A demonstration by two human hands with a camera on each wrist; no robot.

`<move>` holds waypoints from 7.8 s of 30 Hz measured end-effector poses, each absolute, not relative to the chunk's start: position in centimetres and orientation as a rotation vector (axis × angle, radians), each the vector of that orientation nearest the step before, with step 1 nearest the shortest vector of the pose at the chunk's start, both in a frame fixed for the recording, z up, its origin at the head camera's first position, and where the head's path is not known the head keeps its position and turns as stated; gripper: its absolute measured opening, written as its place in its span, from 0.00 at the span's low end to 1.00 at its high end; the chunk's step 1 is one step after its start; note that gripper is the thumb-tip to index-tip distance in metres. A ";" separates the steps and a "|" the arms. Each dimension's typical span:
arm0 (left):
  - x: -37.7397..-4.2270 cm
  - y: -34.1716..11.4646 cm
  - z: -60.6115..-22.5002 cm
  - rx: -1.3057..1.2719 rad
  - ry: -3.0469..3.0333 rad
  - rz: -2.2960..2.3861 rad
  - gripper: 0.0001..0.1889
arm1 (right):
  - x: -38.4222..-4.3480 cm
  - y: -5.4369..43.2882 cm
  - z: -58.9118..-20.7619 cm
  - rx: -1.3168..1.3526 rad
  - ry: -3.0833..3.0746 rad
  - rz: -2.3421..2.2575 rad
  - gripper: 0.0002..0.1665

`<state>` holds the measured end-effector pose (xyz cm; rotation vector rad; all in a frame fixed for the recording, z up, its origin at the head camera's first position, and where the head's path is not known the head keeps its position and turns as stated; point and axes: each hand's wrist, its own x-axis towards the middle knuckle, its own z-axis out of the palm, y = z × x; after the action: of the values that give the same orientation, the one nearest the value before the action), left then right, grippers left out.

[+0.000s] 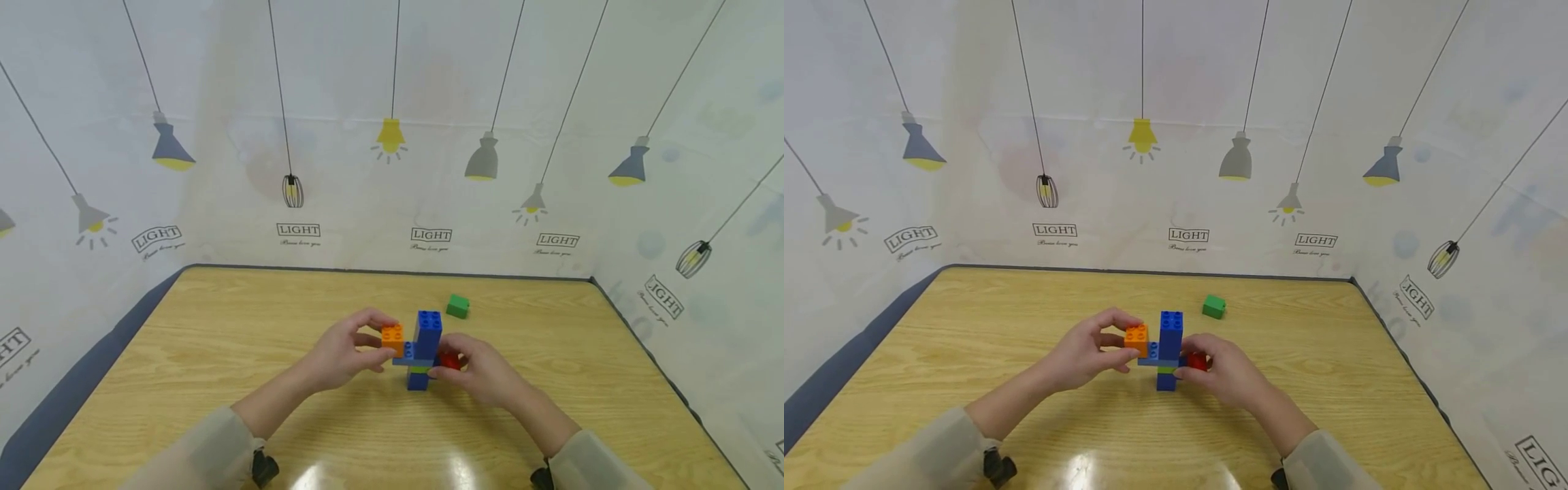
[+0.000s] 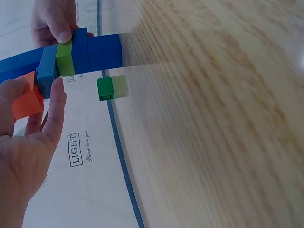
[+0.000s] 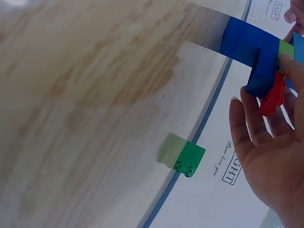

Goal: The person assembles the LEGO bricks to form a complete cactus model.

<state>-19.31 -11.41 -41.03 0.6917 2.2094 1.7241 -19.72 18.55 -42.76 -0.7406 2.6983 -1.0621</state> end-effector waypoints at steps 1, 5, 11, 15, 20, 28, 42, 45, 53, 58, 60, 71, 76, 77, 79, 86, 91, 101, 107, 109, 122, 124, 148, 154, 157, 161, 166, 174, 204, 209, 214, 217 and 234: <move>-19.3 -11.4 -41.0 0.695 2.211 1.727 0.21 | -19.7 18.5 -42.7 -0.738 2.700 -1.061 0.19; -19.2 -11.3 -41.0 0.707 2.228 1.722 0.21 | -19.8 18.5 -42.7 -0.748 2.704 -1.059 0.19; -19.1 -11.0 -40.9 0.741 2.281 1.685 0.21 | -19.9 18.5 -42.8 -0.767 2.710 -1.054 0.18; -19.2 -11.1 -41.1 0.751 2.284 1.686 0.20 | -19.9 18.6 -42.8 -0.760 2.714 -1.051 0.18; -19.1 -11.6 -41.8 0.725 2.243 1.734 0.19 | -19.8 18.4 -42.8 -0.739 2.704 -1.058 0.21; -19.1 -12.3 -41.5 0.818 2.493 1.583 0.25 | -20.0 17.8 -42.4 -0.757 2.695 -1.050 0.20; -19.9 -11.6 -40.7 0.865 2.527 1.477 0.27 | -19.9 17.3 -41.8 -0.718 2.632 -1.254 0.23; -20.0 -11.6 -40.4 0.858 2.522 1.457 0.27 | -19.9 17.2 -41.8 -0.726 2.643 -1.272 0.20; -19.7 -11.6 -40.5 0.845 2.471 1.544 0.28 | -19.8 17.3 -42.2 -0.657 2.615 -1.323 0.16; -19.8 -11.6 -40.8 0.833 2.421 1.573 0.28 | -19.8 17.3 -42.5 -0.635 2.573 -1.371 0.16; -19.8 -11.5 -40.8 0.813 2.398 1.579 0.28 | -19.8 17.3 -42.6 -0.646 2.551 -1.381 0.17; -19.9 -11.6 -40.8 0.747 2.344 1.610 0.29 | -19.7 17.5 -42.9 -0.659 2.552 -1.360 0.16; -20.0 -11.9 -40.8 0.756 2.350 1.604 0.26 | -19.6 17.6 -42.9 -0.680 2.554 -1.330 0.17; -20.0 -12.0 -40.7 0.784 2.364 1.588 0.26 | -19.6 17.6 -42.8 -0.674 2.558 -1.327 0.17; -20.1 -12.1 -40.5 0.837 2.371 1.563 0.26 | -19.6 17.5 -42.9 -0.677 2.565 -1.318 0.17; -20.6 -12.2 -40.2 0.883 2.348 1.523 0.26 | -19.8 17.4 -42.8 -0.671 2.561 -1.313 0.18; -20.6 -12.1 -40.4 0.902 2.346 1.523 0.26 | -20.0 17.6 -42.8 -0.685 2.561 -1.308 0.18; -20.5 -12.0 -41.0 0.861 2.376 1.505 0.26 | -19.7 17.5 -43.1 -0.672 2.564 -1.315 0.17; -20.5 -11.8 -41.0 0.777 2.404 1.558 0.19 | -20.0 17.5 -42.9 -0.657 2.558 -1.323 0.16; -20.5 -11.7 -41.0 0.781 2.408 1.560 0.19 | -20.1 17.6 -42.8 -0.652 2.559 -1.327 0.16; -20.3 -11.3 -41.6 0.799 2.375 1.583 0.25 | -20.0 17.5 -42.7 -0.688 2.528 -1.331 0.17; -20.1 -11.2 -41.9 0.791 2.365 1.607 0.27 | -20.0 17.3 -42.6 -0.708 2.517 -1.328 0.18; -19.9 -11.7 -41.5 0.734 2.353 1.633 0.24 | -20.3 21.1 -41.9 -0.668 2.625 -1.227 0.27; -19.8 -11.8 -41.5 0.742 2.356 1.640 0.24 | -21.6 22.6 -42.3 -0.618 2.697 -1.166 0.26; -19.8 -11.9 -41.5 0.750 2.367 1.635 0.23 | -22.5 23.3 -42.2 -0.590 2.714 -1.135 0.27; -19.7 -12.0 -41.5 0.754 2.382 1.626 0.23 | -23.9 24.0 -42.0 -0.555 2.723 -1.130 0.29; -19.8 -12.1 -41.5 0.754 2.384 1.626 0.22 | -25.9 24.7 -42.2 -0.454 2.762 -1.086 0.29; -19.7 -12.1 -41.4 0.726 2.362 1.634 0.23 | -28.8 24.8 -42.6 -0.346 2.793 -1.035 0.33; -19.9 -12.2 -41.3 0.744 2.361 1.626 0.22 | -29.5 22.3 -43.7 -0.304 2.864 -0.717 0.29; -19.8 -12.1 -41.2 0.755 2.359 1.624 0.22 | -28.8 22.3 -43.5 -0.222 2.831 -0.723 0.28; -19.8 -12.2 -41.2 0.754 2.369 1.618 0.23 | -27.9 22.6 -43.6 -0.186 2.790 -0.788 0.27; -19.9 -12.3 -41.3 0.751 2.378 1.612 0.23 | -27.2 22.8 -43.7 -0.194 2.776 -0.824 0.27; -20.1 -12.2 -41.7 0.747 2.366 1.609 0.22 | -23.0 24.4 -42.6 -0.353 2.628 -1.181 0.27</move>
<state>-20.07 -12.21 -41.74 0.7471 2.3659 1.6087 -22.98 24.37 -42.60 -0.3533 2.6279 -1.1813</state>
